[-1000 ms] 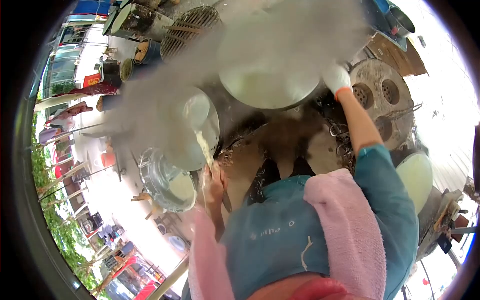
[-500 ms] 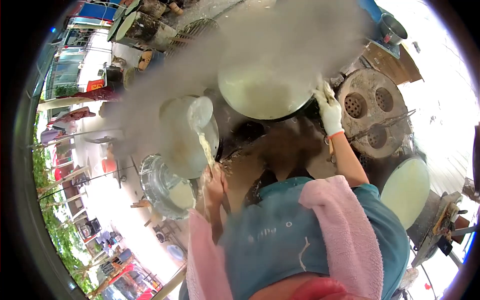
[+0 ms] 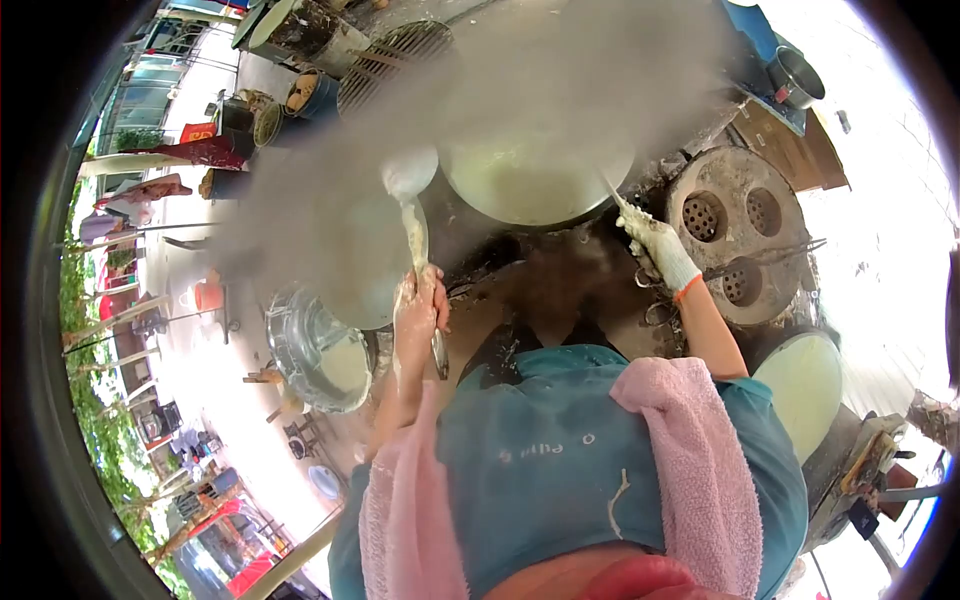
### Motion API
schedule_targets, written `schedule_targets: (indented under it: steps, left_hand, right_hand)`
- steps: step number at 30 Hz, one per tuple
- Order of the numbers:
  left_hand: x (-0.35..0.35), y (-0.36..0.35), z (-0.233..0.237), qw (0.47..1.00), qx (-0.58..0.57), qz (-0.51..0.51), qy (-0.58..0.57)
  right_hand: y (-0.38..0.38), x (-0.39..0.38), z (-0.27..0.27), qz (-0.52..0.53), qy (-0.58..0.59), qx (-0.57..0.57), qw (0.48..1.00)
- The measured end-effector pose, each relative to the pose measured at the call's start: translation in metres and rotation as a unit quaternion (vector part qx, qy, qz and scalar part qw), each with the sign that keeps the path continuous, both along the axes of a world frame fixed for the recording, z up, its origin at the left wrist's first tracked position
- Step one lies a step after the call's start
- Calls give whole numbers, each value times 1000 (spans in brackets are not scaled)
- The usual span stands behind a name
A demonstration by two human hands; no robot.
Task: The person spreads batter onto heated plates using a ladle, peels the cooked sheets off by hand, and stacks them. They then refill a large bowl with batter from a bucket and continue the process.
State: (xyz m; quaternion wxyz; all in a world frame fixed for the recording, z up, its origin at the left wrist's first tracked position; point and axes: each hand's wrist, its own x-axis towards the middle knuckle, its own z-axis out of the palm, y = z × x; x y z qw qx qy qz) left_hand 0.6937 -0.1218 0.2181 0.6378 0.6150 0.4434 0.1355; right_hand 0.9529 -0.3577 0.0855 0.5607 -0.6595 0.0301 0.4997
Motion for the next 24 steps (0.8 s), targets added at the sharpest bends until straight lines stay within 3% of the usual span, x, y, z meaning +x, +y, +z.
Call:
schedule_targets:
  steps: [3, 6, 7, 9, 10, 11, 13, 15, 16, 18, 20, 21, 23, 24]
  left_hand:
    - [40, 30, -9, 997, 9, -77, 19]
    - [102, 69, -34, 986, 2, -164, -35]
    - [124, 87, -57, 982, -17, -183, -49]
    - [169, 118, -102, 974, -20, -220, -58]
    - [190, 129, -126, 971, -42, -230, -58]
    - [208, 133, -143, 969, -46, -234, -63]
    - [230, 131, -166, 961, -179, -193, -88]
    - [226, 122, -169, 955, -171, -229, -78]
    - [222, 117, -168, 949, -159, -263, -67]
    - [204, 96, -165, 944, -196, -251, -86]
    - [179, 83, -161, 925, -271, -234, -128]
    - [169, 79, -158, 924, -271, -237, -128]
    - [152, 63, -114, 935, -265, -220, -90]
    - [148, 61, -106, 928, -301, -199, -92]
  right_hand:
    - [-13, 26, -38, -28, -144, 8, 989]
    - [-1, 30, -9, -35, -117, -26, 992]
    - [2, 26, 17, 27, -45, -96, 994]
    - [9, -2, 23, 24, -93, -23, 995]
    - [2, -13, -2, 12, -98, -33, 995]
    - [-2, -28, 0, -24, -121, -7, 992]
    - [-10, -50, -19, -174, -147, 107, 968]
    - [4, -72, -45, -307, -160, 133, 929]
    - [13, -82, -70, -298, -180, 79, 934]
    - [42, -96, -53, -287, -77, -33, 954]
    - [60, -109, -38, -232, -72, -36, 969]
    - [63, -118, -32, -188, -155, 24, 970]
    - [60, -112, -65, -305, -116, 215, 920]
    - [49, -108, -63, -325, -130, 193, 917]
